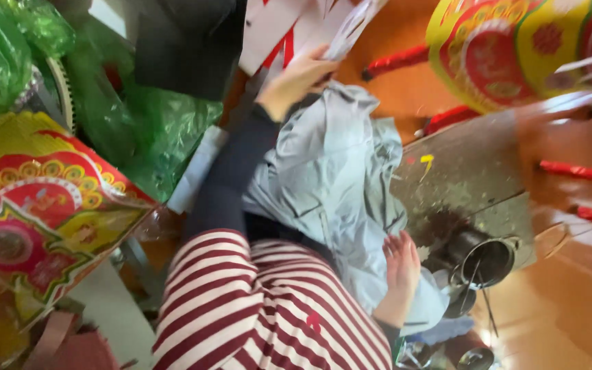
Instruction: Decorating and assembling traditional paper horse lanterns using paper cutouts and adhesive.
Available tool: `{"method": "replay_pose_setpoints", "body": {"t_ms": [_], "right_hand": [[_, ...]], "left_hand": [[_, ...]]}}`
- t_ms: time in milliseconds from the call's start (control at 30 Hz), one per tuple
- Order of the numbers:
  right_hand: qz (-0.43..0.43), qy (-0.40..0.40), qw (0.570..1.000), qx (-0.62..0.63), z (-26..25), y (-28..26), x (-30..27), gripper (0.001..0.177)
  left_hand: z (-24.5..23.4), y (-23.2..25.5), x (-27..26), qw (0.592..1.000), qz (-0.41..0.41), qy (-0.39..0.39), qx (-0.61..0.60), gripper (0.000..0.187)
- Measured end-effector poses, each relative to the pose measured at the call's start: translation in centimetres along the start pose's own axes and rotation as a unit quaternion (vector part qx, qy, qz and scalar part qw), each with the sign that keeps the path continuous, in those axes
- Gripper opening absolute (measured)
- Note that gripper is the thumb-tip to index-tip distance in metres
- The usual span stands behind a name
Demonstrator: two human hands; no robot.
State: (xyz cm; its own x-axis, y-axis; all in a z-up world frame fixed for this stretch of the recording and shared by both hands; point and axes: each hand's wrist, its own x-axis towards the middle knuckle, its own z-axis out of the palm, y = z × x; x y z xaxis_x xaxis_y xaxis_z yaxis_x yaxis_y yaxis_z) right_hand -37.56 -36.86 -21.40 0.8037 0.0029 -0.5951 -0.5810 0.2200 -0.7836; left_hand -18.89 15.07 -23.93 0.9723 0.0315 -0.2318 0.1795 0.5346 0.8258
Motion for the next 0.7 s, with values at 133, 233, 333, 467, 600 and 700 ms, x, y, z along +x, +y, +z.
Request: {"method": "replay_pose_setpoints", "body": {"t_ms": [133, 233, 333, 467, 600, 700], "right_hand": [[0.023, -0.030, 0.999, -0.010, 3.1, 1.1, 1.7, 0.040], [0.033, -0.063, 0.997, -0.034, 5.2, 1.9, 3.4, 0.038], [0.035, -0.088, 0.993, -0.066, 7.5, 1.8, 4.5, 0.038], [0.020, -0.086, 0.987, -0.134, 8.1, 1.8, 4.5, 0.039], [0.018, -0.055, 0.985, -0.164, 7.7, 1.8, 4.1, 0.039], [0.022, -0.038, 0.986, -0.164, 6.8, 2.3, 3.8, 0.038]], "left_hand": [[-4.5, 3.1, -10.6, 0.990, -0.047, -0.059, 0.119, 0.024], [-9.7, -1.1, -15.5, 0.953, -0.099, 0.005, 0.286, 0.049], [-14.3, -6.9, -18.8, 0.880, -0.156, 0.054, 0.445, 0.024], [-14.2, -8.8, -21.9, 0.803, -0.244, 0.100, 0.534, 0.040], [-14.1, -10.5, -20.4, 0.622, -0.219, 0.144, 0.738, 0.044], [-7.4, -4.9, -18.1, 0.603, -0.116, 0.179, 0.769, 0.019]]}}
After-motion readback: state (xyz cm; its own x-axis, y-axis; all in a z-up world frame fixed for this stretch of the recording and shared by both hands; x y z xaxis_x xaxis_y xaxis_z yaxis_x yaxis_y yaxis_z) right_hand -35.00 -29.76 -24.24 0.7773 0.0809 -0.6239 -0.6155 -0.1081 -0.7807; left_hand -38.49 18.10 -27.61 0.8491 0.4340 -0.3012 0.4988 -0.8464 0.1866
